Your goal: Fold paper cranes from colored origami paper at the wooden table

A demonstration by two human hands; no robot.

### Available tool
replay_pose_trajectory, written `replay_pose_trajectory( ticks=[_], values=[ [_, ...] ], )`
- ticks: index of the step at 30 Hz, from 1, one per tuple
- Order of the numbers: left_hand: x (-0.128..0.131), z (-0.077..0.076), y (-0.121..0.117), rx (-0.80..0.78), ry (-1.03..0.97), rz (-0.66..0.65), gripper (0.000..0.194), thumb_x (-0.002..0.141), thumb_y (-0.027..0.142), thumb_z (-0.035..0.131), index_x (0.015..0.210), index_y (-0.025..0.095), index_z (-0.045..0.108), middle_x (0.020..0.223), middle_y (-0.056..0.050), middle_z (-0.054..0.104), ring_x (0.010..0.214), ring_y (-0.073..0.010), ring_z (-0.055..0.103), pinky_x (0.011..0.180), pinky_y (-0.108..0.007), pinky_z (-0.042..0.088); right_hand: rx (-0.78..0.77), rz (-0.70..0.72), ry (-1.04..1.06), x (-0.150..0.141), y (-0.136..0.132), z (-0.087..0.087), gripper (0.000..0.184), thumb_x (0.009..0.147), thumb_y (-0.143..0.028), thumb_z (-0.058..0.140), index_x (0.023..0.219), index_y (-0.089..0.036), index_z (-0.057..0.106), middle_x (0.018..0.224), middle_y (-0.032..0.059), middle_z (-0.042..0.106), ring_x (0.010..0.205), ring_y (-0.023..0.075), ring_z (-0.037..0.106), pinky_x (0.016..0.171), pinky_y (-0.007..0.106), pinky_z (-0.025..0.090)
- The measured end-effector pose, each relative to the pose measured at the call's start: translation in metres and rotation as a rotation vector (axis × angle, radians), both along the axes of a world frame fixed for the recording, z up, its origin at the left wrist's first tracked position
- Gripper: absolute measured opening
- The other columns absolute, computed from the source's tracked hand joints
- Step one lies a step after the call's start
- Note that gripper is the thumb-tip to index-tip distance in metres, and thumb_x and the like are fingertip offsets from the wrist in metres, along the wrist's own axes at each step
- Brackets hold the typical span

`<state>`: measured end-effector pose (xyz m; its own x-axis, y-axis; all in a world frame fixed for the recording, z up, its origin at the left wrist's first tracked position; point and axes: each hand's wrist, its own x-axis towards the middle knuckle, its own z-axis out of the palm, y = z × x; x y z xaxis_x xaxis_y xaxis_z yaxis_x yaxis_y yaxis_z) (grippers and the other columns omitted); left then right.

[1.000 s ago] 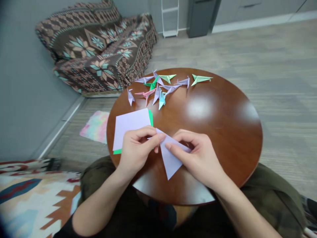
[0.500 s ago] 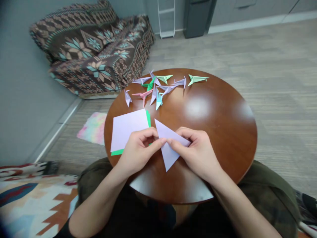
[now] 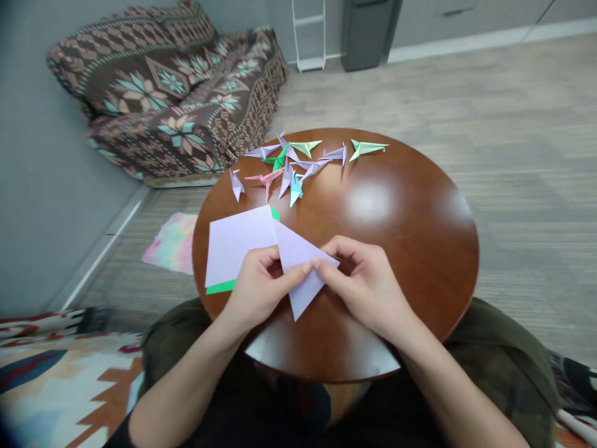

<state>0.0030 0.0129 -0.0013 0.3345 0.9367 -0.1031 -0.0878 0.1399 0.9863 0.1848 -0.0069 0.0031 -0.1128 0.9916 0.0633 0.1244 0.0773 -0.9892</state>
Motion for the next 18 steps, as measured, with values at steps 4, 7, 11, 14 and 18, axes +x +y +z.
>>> replay_pose_trajectory(
  ticks=[4, 7, 11, 14, 18],
  values=[
    [0.001, -0.001, -0.001, -0.006, -0.030, 0.037, 0.026, 0.076, 0.035, 0.089, 0.088, 0.014, 0.081, 0.090, -0.008, 0.081, 0.080, -0.0205, 0.073, 0.076, -0.029, 0.059, 0.000, 0.023, -0.011, 0.001, -0.001, 0.001, 0.017, 0.093, -0.028, 0.072, 0.078, -0.019, 0.071, 0.073, 0.0005, 0.067, 0.068, 0.0145, 0.057, 0.062, 0.025, 0.044],
    [-0.003, 0.001, 0.000, 0.000, -0.012, 0.071, 0.022, 0.074, 0.030, 0.090, 0.088, 0.014, 0.082, 0.086, -0.006, 0.081, 0.076, -0.0199, 0.073, 0.073, -0.028, 0.059, 0.009, 0.025, -0.038, 0.004, 0.000, 0.001, 0.018, 0.093, -0.030, 0.072, 0.079, -0.019, 0.071, 0.074, 0.0010, 0.065, 0.069, 0.0151, 0.055, 0.064, 0.026, 0.043],
    [-0.006, 0.004, 0.002, 0.002, -0.003, 0.085, 0.018, 0.071, 0.025, 0.090, 0.083, 0.015, 0.081, 0.081, -0.005, 0.081, 0.076, -0.0213, 0.074, 0.071, -0.028, 0.060, 0.005, 0.030, -0.080, 0.010, 0.001, 0.001, 0.018, 0.095, -0.030, 0.070, 0.080, -0.020, 0.069, 0.077, 0.0015, 0.065, 0.072, 0.0155, 0.055, 0.066, 0.027, 0.042],
    [-0.006, 0.004, 0.002, -0.013, 0.001, 0.095, 0.018, 0.070, 0.024, 0.091, 0.082, 0.015, 0.081, 0.079, -0.004, 0.080, 0.075, -0.0211, 0.074, 0.070, -0.028, 0.060, -0.004, 0.057, -0.113, 0.015, 0.002, 0.001, 0.016, 0.096, -0.028, 0.068, 0.081, -0.021, 0.068, 0.076, 0.0004, 0.064, 0.070, 0.0147, 0.054, 0.065, 0.027, 0.042],
    [-0.006, 0.004, 0.003, -0.032, 0.019, 0.098, 0.019, 0.068, 0.022, 0.091, 0.083, 0.015, 0.081, 0.080, -0.004, 0.080, 0.070, -0.0190, 0.071, 0.066, -0.026, 0.058, -0.037, 0.106, -0.120, 0.019, 0.002, 0.002, 0.013, 0.095, -0.022, 0.065, 0.082, -0.021, 0.066, 0.073, -0.0007, 0.062, 0.066, 0.0141, 0.053, 0.061, 0.026, 0.040]
  ],
)
